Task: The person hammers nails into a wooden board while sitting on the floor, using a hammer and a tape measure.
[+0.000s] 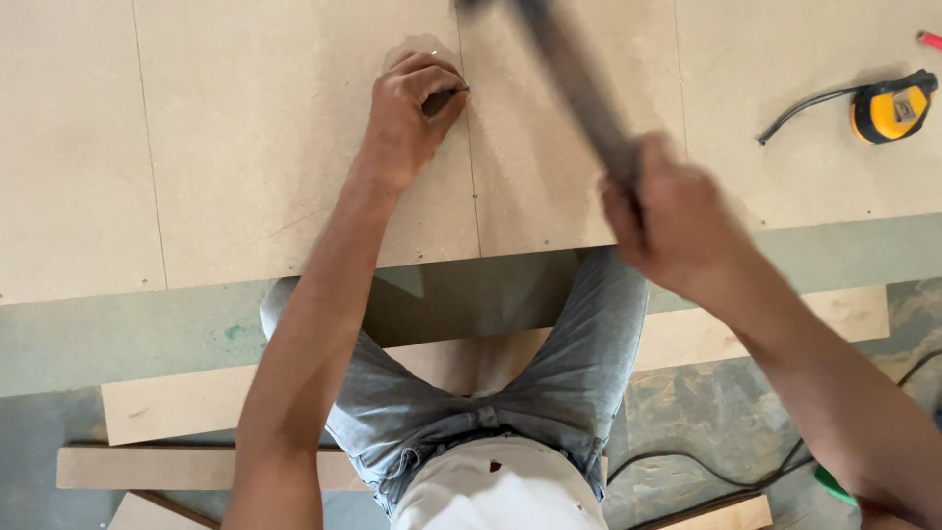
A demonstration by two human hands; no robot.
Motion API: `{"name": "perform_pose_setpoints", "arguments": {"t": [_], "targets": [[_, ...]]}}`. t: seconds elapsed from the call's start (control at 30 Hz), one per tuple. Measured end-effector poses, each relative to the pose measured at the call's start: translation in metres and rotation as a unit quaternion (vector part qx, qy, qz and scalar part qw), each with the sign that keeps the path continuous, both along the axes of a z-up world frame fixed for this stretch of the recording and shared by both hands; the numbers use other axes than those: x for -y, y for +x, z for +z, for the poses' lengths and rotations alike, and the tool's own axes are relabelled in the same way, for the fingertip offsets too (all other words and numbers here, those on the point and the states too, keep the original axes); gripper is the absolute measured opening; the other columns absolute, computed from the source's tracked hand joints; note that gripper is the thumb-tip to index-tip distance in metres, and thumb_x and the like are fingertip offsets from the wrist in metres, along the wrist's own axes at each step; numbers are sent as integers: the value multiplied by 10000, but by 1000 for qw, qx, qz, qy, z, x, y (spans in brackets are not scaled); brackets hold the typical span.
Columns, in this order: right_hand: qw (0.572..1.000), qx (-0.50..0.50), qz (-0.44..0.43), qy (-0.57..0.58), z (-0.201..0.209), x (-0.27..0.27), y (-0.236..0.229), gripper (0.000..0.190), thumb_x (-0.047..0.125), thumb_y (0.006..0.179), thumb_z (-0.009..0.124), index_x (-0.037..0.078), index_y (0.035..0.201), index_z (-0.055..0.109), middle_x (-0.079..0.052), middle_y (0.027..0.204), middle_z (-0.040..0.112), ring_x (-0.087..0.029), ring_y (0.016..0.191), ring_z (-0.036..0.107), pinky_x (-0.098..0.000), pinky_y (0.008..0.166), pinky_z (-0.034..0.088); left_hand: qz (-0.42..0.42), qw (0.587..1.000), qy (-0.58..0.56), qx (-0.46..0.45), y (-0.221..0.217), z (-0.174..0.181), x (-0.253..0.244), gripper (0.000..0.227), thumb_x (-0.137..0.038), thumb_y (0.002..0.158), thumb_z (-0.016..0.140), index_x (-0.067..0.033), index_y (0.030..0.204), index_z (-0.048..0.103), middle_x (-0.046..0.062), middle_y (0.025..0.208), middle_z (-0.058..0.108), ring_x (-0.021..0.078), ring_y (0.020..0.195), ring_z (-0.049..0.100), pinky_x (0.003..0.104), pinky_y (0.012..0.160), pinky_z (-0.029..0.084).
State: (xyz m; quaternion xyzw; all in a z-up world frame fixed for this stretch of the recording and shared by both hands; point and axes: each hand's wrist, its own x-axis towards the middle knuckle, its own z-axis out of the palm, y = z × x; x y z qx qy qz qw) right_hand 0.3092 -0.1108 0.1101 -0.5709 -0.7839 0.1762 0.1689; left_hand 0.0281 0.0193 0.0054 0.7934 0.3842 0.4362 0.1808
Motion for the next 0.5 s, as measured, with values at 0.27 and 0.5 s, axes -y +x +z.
{"name": "perform_pose_setpoints", "arguments": {"t": [0.27,0.5], "targets": [[996,-66,-65,16,29,9,10,268,223,1054,597,-24,1065,492,-229,645,632,-386,597,691,-484,572,500,1,1000,-11,7,1,0,0,90,34,859,812,9,929,761,115,1020,741,296,1003,678,401,874,571],[999,22,2,-42,-14,0,1,276,158,985,692,-43,980,503,-261,640,638,-468,612,651,-509,547,486,8,1000,16,-12,0,-9,-3,106,34,842,812,5,939,779,125,1025,751,296,984,695,396,893,580]]}}
